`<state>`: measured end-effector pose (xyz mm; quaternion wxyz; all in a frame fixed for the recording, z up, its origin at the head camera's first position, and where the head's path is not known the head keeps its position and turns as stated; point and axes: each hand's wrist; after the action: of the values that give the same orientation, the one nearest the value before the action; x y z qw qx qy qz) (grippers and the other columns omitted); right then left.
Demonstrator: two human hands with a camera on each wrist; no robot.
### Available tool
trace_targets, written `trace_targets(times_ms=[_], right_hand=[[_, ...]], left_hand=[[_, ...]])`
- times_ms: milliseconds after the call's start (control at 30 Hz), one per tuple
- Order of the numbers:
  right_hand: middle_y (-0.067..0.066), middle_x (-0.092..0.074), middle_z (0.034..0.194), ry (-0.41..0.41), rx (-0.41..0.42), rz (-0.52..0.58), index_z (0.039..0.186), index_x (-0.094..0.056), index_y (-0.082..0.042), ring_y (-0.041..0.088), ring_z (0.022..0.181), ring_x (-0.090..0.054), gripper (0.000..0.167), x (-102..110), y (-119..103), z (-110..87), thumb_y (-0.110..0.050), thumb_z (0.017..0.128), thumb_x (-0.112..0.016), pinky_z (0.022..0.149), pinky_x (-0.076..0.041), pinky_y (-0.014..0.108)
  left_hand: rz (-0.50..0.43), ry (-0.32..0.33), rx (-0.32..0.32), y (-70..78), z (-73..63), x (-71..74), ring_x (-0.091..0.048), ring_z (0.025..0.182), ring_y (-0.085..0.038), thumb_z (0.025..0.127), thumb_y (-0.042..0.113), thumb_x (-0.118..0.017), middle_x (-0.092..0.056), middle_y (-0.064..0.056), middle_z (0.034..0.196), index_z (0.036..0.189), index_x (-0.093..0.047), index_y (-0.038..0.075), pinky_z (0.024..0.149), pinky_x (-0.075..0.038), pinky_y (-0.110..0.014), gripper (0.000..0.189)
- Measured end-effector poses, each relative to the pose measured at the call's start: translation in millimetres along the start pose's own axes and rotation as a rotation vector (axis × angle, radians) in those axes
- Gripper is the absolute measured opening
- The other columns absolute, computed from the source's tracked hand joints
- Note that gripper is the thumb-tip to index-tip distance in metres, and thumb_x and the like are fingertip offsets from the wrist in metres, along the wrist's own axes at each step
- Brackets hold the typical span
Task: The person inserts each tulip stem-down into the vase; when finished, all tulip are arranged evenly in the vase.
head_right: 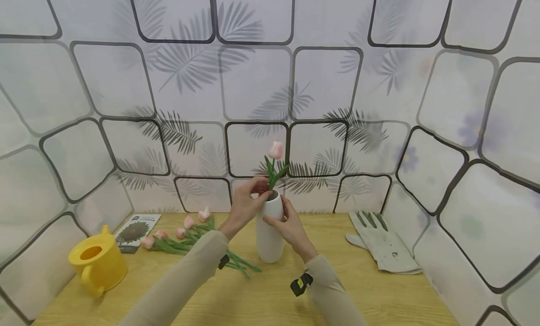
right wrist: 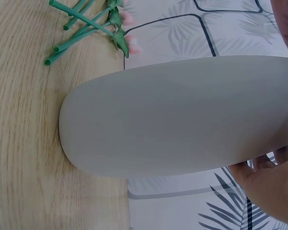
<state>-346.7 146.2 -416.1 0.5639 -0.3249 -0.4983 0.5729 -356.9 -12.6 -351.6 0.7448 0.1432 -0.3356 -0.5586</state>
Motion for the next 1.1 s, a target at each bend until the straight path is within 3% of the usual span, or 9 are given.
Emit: trace_targets(times_ms=[300, 467, 767, 933, 1100], right_hand=[[0.012, -0.040, 0.152, -0.005, -0.008, 0.001, 0.154, -0.025, -0.022, 0.035, 0.135, -0.043, 0.075, -0.2, -0.6, 0.5, -0.020, 0.094, -0.068, 0.109, -0.039, 0.056], [0.013, -0.038, 0.153, 0.004, -0.019, 0.019, 0.156, -0.022, -0.023, 0.036, 0.137, -0.042, 0.077, -0.7, -0.6, -0.4, -0.018, 0.094, -0.068, 0.110, -0.037, 0.057], [0.012, -0.040, 0.152, 0.015, -0.018, 0.017, 0.155, -0.025, -0.024, 0.034, 0.136, -0.043, 0.076, -0.2, -2.7, 1.2, -0.017, 0.093, -0.069, 0.111, -0.037, 0.056], [0.018, -0.039, 0.153, 0.011, -0.023, 0.014, 0.155, -0.024, -0.015, 0.038, 0.136, -0.042, 0.077, -1.3, -18.1, -5.4, -0.012, 0.092, -0.069, 0.111, -0.037, 0.057], [0.020, -0.039, 0.152, 0.009, -0.042, -0.015, 0.155, -0.024, -0.012, 0.039, 0.136, -0.042, 0.078, -3.1, -34.5, -11.4, -0.011, 0.092, -0.068, 0.110, -0.038, 0.057]], left_hand=[[-0.024, 0.088, -0.012, -2.3, -4.7, -0.4, -0.073, 0.085, -0.024, 0.086, -0.001, -0.073, -0.073, -0.015, 0.100, 0.105, -0.071, -0.002, 0.078, -0.060, -0.028, 0.019], [-0.100, 0.132, -0.005, -5.4, -7.2, 0.9, -0.073, 0.086, -0.029, 0.084, -0.004, -0.072, -0.072, -0.019, 0.101, 0.102, -0.071, -0.005, 0.079, -0.060, -0.028, 0.018], [-0.182, 0.157, 0.126, -7.5, -8.4, 9.7, -0.073, 0.086, -0.027, 0.085, 0.000, -0.074, -0.074, -0.015, 0.098, 0.101, -0.074, 0.001, 0.078, -0.060, -0.029, 0.016], [-0.205, 0.169, 0.178, -10.9, -11.7, 15.5, -0.072, 0.089, -0.037, 0.084, -0.003, -0.073, -0.073, -0.022, 0.099, 0.103, -0.072, -0.005, 0.080, -0.060, -0.039, 0.019], [-0.225, 0.139, 0.243, -18.3, -20.5, 29.0, -0.072, 0.084, -0.032, 0.086, 0.001, -0.073, -0.073, -0.022, 0.097, 0.102, -0.072, -0.003, 0.074, -0.061, -0.030, 0.016]])
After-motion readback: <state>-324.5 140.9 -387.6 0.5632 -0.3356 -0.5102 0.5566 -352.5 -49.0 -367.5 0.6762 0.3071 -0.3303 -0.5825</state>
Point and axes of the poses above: each hand's wrist, its own z-axis towards the middle knuckle, its own x-axis out of the back of the hand, y = z × x
